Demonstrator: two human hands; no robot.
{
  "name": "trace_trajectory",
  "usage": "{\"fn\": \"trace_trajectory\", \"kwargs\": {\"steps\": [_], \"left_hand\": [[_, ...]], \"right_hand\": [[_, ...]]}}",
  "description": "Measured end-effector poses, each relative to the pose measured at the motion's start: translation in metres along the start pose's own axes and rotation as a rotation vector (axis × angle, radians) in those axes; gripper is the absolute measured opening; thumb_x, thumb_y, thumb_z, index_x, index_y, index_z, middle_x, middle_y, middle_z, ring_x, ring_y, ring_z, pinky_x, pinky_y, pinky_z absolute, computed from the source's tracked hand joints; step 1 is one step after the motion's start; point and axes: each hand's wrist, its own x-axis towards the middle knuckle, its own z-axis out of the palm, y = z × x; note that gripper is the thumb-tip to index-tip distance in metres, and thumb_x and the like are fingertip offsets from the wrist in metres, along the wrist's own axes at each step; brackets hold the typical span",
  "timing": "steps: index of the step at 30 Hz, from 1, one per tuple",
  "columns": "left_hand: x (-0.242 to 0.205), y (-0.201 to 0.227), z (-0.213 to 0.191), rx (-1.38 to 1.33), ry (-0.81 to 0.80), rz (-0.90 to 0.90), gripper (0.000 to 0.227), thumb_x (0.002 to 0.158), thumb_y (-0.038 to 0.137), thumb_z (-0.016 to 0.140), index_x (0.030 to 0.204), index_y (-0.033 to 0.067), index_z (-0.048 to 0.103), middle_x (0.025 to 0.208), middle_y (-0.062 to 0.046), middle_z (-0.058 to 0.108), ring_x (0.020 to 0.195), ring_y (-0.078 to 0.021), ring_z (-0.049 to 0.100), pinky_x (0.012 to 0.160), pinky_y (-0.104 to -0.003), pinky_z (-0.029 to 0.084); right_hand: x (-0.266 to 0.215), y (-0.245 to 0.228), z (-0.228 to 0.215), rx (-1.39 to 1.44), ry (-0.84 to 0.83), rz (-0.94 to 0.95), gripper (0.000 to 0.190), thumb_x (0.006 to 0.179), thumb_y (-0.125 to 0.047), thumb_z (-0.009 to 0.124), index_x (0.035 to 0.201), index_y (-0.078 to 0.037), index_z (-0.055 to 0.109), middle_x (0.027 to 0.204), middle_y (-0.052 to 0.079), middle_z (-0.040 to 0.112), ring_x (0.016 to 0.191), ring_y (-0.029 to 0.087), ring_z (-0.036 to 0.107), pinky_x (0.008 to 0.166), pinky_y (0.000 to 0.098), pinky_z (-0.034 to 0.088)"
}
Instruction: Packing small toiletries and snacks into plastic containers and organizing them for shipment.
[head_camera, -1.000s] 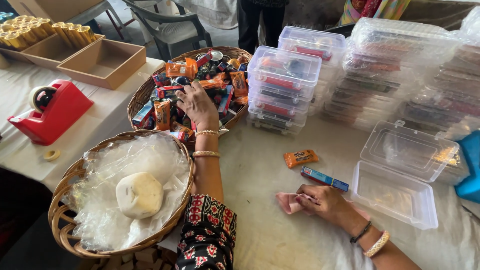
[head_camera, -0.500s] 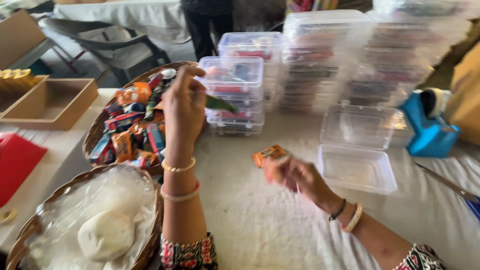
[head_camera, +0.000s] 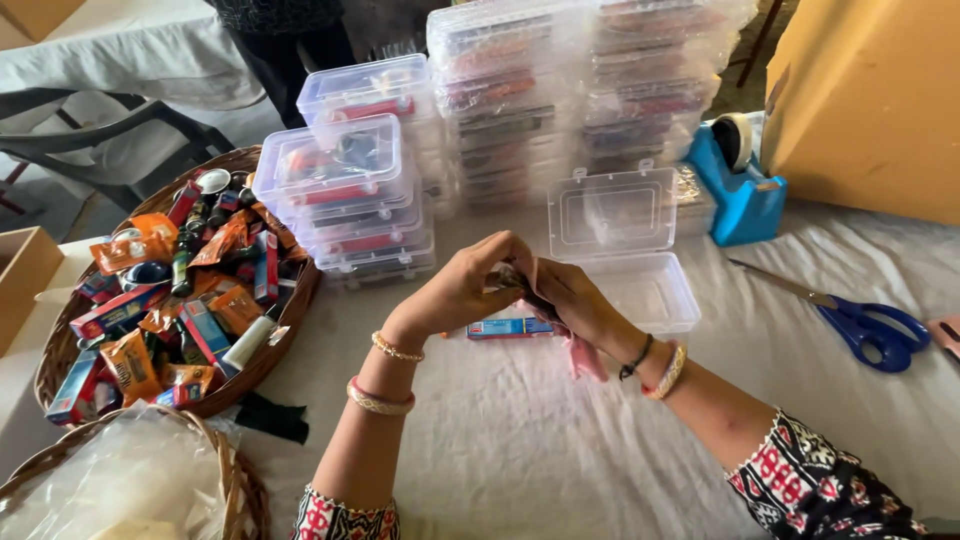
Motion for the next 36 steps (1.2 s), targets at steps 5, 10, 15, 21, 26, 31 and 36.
{"fn": "trace_trajectory", "kwargs": {"steps": [5, 10, 15, 21, 26, 31, 36], "left_hand": [[-0.005, -0.028, -0.004, 0.074, 0.059, -0.027, 0.029, 0.077, -0.007, 0.074, 0.098, 0.0025, 0.057, 0.098, -0.006, 0.062, 0.090, -0.0197, 0.065, 0.081, -0.033, 0.057], [-0.017, -0.074, 0.002, 0.121, 0.071, -0.191, 0.029, 0.073, -0.007, 0.074, 0.094, 0.0034, 0.058, 0.091, -0.007, 0.058, 0.081, -0.0207, 0.059, 0.073, -0.034, 0.054], [-0.025, -0.088, 0.013, 0.149, -0.110, -0.539, 0.032, 0.072, -0.005, 0.065, 0.100, 0.0087, 0.061, 0.087, -0.007, 0.063, 0.074, -0.0233, 0.065, 0.058, -0.040, 0.054], [-0.036, -0.110, -0.010, 0.294, -0.047, -0.237, 0.021, 0.072, 0.007, 0.073, 0.092, 0.0083, 0.068, 0.082, -0.010, 0.071, 0.078, -0.0266, 0.070, 0.066, -0.042, 0.056], [-0.062, -0.066, -0.069, 0.735, 0.061, -0.491, 0.014, 0.078, 0.019, 0.068, 0.089, 0.0113, 0.073, 0.085, -0.014, 0.073, 0.081, -0.0351, 0.070, 0.070, -0.048, 0.054], [-0.111, -0.049, -0.128, 1.089, 0.398, -0.960, 0.019, 0.089, 0.014, 0.057, 0.098, 0.0120, 0.074, 0.098, -0.018, 0.074, 0.091, -0.0377, 0.071, 0.076, -0.052, 0.056], [-0.160, -0.087, -0.154, 1.275, 0.827, -1.226, 0.022, 0.091, 0.011, 0.059, 0.108, 0.0070, 0.072, 0.118, -0.018, 0.067, 0.123, -0.0377, 0.056, 0.099, -0.048, 0.048]], "right_hand": [[0.015, 0.010, -0.033, -0.240, 0.064, -0.088, 0.045, 0.107, -0.043, 0.048, 0.094, -0.004, 0.067, 0.066, 0.000, 0.058, 0.051, 0.006, 0.051, 0.046, 0.0228, 0.046], [0.016, -0.001, -0.058, -0.490, 0.319, -0.403, 0.047, 0.108, -0.044, 0.045, 0.114, -0.004, 0.068, 0.080, -0.006, 0.071, 0.063, 0.000, 0.068, 0.052, 0.0190, 0.058], [0.002, -0.025, -0.035, -0.191, 0.325, -0.366, 0.053, 0.111, -0.048, 0.048, 0.096, -0.002, 0.068, 0.062, -0.003, 0.051, 0.049, 0.003, 0.043, 0.046, 0.0202, 0.039], [-0.006, 0.005, -0.003, -0.395, -0.123, -0.080, 0.051, 0.100, -0.048, 0.054, 0.085, -0.003, 0.070, 0.066, -0.005, 0.055, 0.057, 0.006, 0.047, 0.048, 0.0255, 0.039], [-0.014, 0.009, 0.041, -0.585, -0.420, -0.146, 0.043, 0.102, -0.041, 0.061, 0.086, -0.002, 0.065, 0.074, 0.005, 0.054, 0.067, 0.015, 0.047, 0.059, 0.0313, 0.046], [-0.004, 0.035, 0.044, -0.867, -0.485, -0.255, 0.030, 0.093, -0.035, 0.067, 0.089, -0.006, 0.067, 0.074, 0.013, 0.065, 0.065, 0.026, 0.061, 0.060, 0.0358, 0.050], [-0.006, 0.022, 0.050, -0.935, -0.433, -0.014, 0.028, 0.092, -0.036, 0.068, 0.093, -0.008, 0.070, 0.073, 0.016, 0.066, 0.066, 0.031, 0.065, 0.064, 0.0381, 0.052]]}}
